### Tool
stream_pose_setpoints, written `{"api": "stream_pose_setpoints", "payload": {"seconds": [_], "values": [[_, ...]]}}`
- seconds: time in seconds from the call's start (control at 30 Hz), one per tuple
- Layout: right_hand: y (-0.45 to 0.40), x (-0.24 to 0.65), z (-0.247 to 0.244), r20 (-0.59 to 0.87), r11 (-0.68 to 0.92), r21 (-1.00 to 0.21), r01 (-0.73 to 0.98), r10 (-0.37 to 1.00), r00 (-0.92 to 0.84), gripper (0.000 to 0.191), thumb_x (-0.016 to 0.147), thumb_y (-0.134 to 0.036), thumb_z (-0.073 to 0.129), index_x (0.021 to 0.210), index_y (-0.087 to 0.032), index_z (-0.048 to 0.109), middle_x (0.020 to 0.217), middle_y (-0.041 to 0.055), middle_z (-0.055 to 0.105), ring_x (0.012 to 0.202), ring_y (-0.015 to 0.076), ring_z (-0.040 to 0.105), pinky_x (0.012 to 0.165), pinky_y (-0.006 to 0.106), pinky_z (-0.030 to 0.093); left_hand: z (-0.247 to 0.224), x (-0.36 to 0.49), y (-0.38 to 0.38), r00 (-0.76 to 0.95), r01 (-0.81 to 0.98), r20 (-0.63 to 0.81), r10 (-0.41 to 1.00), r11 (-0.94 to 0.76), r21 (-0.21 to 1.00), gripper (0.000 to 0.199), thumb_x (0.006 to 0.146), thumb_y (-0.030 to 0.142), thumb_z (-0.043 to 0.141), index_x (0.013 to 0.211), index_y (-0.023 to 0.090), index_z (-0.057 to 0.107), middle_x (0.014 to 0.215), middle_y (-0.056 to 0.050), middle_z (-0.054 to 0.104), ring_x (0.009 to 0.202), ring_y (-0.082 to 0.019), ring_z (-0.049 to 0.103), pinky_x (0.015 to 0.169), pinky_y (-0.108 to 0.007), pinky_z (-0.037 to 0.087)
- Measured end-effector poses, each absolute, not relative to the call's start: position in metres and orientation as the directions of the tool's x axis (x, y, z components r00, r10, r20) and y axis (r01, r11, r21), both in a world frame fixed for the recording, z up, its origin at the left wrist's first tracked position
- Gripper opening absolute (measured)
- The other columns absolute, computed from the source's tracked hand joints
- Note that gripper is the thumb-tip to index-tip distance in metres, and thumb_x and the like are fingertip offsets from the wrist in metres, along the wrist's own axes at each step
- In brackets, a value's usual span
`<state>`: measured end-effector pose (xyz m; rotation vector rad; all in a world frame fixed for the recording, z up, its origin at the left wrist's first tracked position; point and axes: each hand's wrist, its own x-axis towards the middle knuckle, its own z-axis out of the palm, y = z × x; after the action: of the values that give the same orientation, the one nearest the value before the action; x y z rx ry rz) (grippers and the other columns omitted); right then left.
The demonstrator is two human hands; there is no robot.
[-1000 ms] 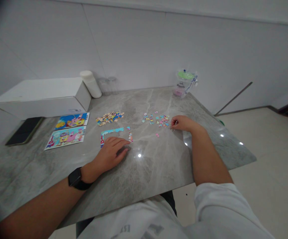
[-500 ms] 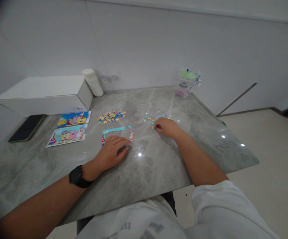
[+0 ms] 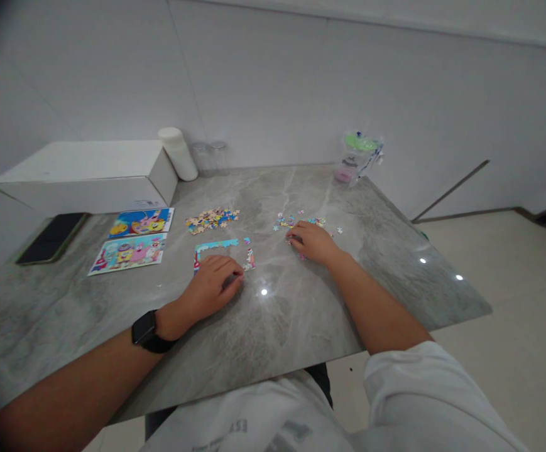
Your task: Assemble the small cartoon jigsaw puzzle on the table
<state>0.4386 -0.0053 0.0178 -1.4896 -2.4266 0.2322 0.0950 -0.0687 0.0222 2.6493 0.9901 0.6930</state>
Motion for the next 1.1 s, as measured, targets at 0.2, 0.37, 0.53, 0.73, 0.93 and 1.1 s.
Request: {"api": "stream_pose_setpoints", "payload": {"seconds": [0.2, 0.37, 0.53, 0.73, 0.93, 1.1], "values": [[-0.006, 0.436, 0.019, 0.102, 0.477, -0.294, 0.828, 0.877, -0.469, 0.018, 0.093, -0.021, 0.062, 0.103, -0.022, 0.077, 0.108, 0.0106, 0.072, 0.102, 0.0241, 0.066, 0.093, 0.036, 0.049, 0.023, 0.095, -0.069, 0.623, 0.579, 0.364, 0.692, -0.721, 0.381, 0.014, 0.104, 0.029, 0.053, 0.101, 0.021, 0.064, 0.100, -0.007, 0.072, 0.098, -0.025, 0.063, 0.093, -0.044, 0.045], [-0.008, 0.439, 0.026, 0.028, 0.458, -0.328, 0.826, 0.879, -0.476, 0.013, 0.088, -0.019, 0.064, 0.097, -0.019, 0.074, 0.099, 0.0088, 0.072, 0.087, 0.0207, 0.065, 0.085, 0.033, 0.049, 0.023, 0.096, -0.069, 0.613, 0.579, 0.367, 0.700, -0.714, 0.394, 0.020, 0.106, 0.033, 0.050, 0.101, 0.021, 0.064, 0.099, -0.007, 0.071, 0.096, -0.024, 0.063, 0.093, -0.044, 0.045], [-0.010, 0.439, 0.031, -0.047, 0.396, -0.342, 0.852, 0.899, -0.436, 0.017, 0.088, -0.022, 0.065, 0.102, -0.020, 0.075, 0.096, 0.0083, 0.074, 0.082, 0.0201, 0.065, 0.079, 0.032, 0.048, 0.026, 0.096, -0.070, 0.620, 0.571, 0.375, 0.689, -0.724, 0.387, 0.019, 0.106, 0.032, 0.050, 0.100, 0.020, 0.064, 0.098, -0.007, 0.071, 0.095, -0.024, 0.062, 0.091, -0.044, 0.045], [-0.005, 0.429, 0.039, -0.104, 0.382, -0.464, 0.799, 0.873, -0.477, 0.009, 0.085, -0.027, 0.067, 0.088, -0.021, 0.074, 0.083, 0.0042, 0.072, 0.075, 0.0189, 0.065, 0.072, 0.030, 0.048, 0.028, 0.095, -0.072, 0.639, 0.562, 0.373, 0.673, -0.740, 0.370, 0.018, 0.106, 0.030, 0.051, 0.099, 0.021, 0.064, 0.098, -0.008, 0.070, 0.096, -0.025, 0.062, 0.092, -0.044, 0.045], [0.012, 0.388, 0.059, 0.005, 0.407, -0.645, 0.646, 0.849, -0.529, 0.016, 0.085, -0.037, 0.067, 0.085, -0.022, 0.070, 0.081, 0.0019, 0.068, 0.074, 0.0172, 0.060, 0.071, 0.030, 0.046, 0.027, 0.094, -0.073, 0.651, 0.558, 0.365, 0.666, -0.746, 0.364, 0.016, 0.105, 0.031, 0.053, 0.100, 0.021, 0.065, 0.099, -0.007, 0.070, 0.098, -0.025, 0.062, 0.092, -0.044, 0.045], [0.021, 0.348, 0.050, 0.026, 0.330, -0.797, 0.506, 0.855, -0.517, 0.031, 0.084, -0.051, 0.070, 0.086, -0.021, 0.066, 0.076, -0.0003, 0.063, 0.069, 0.0152, 0.054, 0.067, 0.028, 0.043, 0.026, 0.093, -0.073, 0.682, 0.547, 0.345, 0.645, -0.763, 0.345, 0.016, 0.105, 0.029, 0.054, 0.102, 0.021, 0.067, 0.103, -0.008, 0.071, 0.101, -0.026, 0.061, 0.094, -0.044, 0.044]]}}
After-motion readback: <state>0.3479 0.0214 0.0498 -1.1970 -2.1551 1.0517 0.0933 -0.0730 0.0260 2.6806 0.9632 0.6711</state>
